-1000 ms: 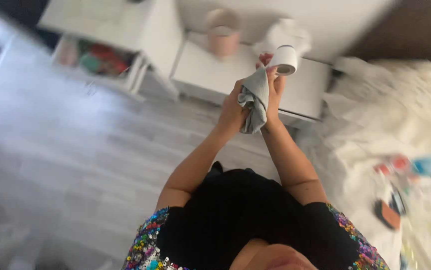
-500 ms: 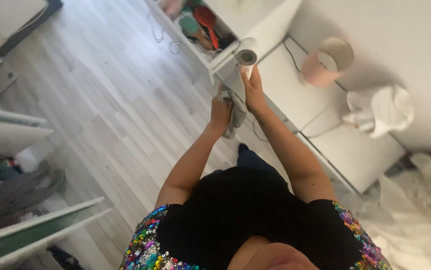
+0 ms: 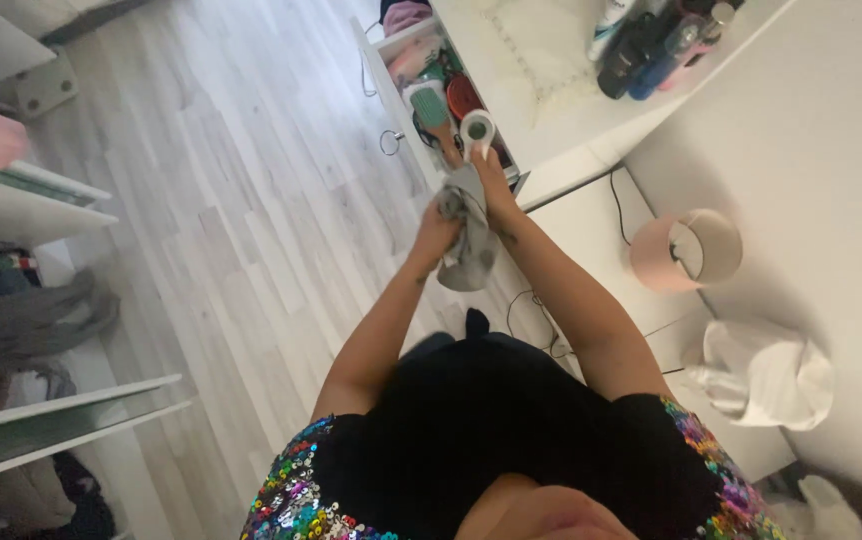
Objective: The recorder cleans various household and personal items such as a brush, scissors, and bottles using a cloth and spray.
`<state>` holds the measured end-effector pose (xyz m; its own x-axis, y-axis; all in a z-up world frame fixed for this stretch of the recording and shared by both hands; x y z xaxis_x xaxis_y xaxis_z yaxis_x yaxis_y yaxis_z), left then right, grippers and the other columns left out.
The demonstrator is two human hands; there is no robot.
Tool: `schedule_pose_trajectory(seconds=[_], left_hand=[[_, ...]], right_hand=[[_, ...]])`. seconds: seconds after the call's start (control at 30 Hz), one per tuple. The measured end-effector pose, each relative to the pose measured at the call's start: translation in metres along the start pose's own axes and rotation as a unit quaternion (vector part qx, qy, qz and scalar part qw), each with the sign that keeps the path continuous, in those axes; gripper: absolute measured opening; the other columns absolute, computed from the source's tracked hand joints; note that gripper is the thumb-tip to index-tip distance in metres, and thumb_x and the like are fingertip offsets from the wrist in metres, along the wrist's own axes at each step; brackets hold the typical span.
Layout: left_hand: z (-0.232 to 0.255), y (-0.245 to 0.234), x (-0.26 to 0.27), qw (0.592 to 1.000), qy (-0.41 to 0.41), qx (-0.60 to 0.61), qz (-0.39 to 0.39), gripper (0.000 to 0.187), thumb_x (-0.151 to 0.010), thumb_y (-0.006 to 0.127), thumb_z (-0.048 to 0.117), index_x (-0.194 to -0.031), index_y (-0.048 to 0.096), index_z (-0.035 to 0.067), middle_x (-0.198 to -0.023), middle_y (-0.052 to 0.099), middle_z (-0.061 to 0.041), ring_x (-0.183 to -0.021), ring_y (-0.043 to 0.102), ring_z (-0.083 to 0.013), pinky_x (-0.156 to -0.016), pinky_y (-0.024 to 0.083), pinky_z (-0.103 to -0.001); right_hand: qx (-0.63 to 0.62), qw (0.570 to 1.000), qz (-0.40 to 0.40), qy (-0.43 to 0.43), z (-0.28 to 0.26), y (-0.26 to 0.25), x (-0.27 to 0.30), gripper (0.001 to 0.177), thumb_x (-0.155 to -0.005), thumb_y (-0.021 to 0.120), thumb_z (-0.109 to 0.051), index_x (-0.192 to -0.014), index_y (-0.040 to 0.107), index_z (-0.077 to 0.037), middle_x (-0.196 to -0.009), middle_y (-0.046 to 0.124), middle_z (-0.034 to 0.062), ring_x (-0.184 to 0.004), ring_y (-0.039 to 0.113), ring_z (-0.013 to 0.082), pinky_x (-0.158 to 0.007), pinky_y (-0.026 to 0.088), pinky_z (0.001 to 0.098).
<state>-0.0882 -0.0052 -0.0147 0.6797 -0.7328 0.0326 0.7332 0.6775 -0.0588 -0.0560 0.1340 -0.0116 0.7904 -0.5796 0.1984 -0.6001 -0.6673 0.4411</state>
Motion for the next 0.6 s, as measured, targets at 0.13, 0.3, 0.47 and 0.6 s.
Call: schedule_pose_trajectory(seconds=[0.13, 0.3, 0.47, 0.6], left_hand=[[-0.011, -0.033, -0.038, 0.995, -0.037, 0.091, 0.020, 0.028, -0.088, 0.066, 0.005, -0.114, 0.067, -0.004, -0.102, 0.072, -0.011, -0.092, 0.068, -0.0267, -0.081, 0.057, -0.038], [-0.002, -0.099, -0.083, 0.983, 0.014, -0.128, 0.134, 0.035, -0.085, 0.074, 0.014, -0.118, 0.068, 0.003, -0.106, 0.076, -0.016, -0.100, 0.073, -0.0321, -0.087, 0.056, -0.041], [-0.037, -0.129, -0.148, 0.956, -0.078, -0.257, 0.117, 0.043, -0.082, 0.073, 0.023, -0.121, 0.068, 0.007, -0.113, 0.073, -0.020, -0.108, 0.068, -0.0414, -0.090, 0.054, -0.047], [-0.096, -0.150, -0.218, 0.925, -0.161, -0.333, 0.084, 0.043, -0.080, 0.067, 0.024, -0.120, 0.069, 0.010, -0.113, 0.073, -0.021, -0.110, 0.069, -0.0420, -0.093, 0.054, -0.049]], right_hand=[[0.023, 0.998, -0.007, 0.059, 0.032, 0.006, -0.059, 0.045, -0.105, 0.055, -0.042, -0.133, 0.055, -0.007, -0.113, 0.063, 0.0081, -0.097, 0.063, 0.0180, -0.084, 0.054, 0.0361], [-0.027, 0.986, -0.055, 0.153, 0.071, 0.025, -0.112, 0.031, -0.098, 0.066, -0.026, -0.126, 0.064, -0.013, -0.106, 0.069, -0.0022, -0.093, 0.064, 0.0131, -0.081, 0.051, 0.0325], [0.051, 0.979, -0.013, 0.197, 0.191, -0.035, -0.215, 0.019, -0.107, 0.065, -0.018, -0.120, 0.067, -0.004, -0.097, 0.061, 0.0097, -0.078, 0.056, 0.0206, -0.062, 0.045, 0.0400], [-0.077, 0.968, 0.033, 0.238, 0.180, -0.008, -0.229, 0.019, -0.095, 0.061, -0.003, -0.111, 0.070, -0.008, -0.105, 0.074, 0.0103, -0.092, 0.073, 0.0243, -0.076, 0.062, 0.0399]])
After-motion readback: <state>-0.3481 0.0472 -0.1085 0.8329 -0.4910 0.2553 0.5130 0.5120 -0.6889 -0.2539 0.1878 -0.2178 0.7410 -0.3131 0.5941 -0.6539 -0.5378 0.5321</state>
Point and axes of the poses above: each hand's wrist, its own x-axis away from the middle knuckle, its own y-axis out of the palm, z = x × y, the point moved 9 cm from there along -x, towards the middle knuckle
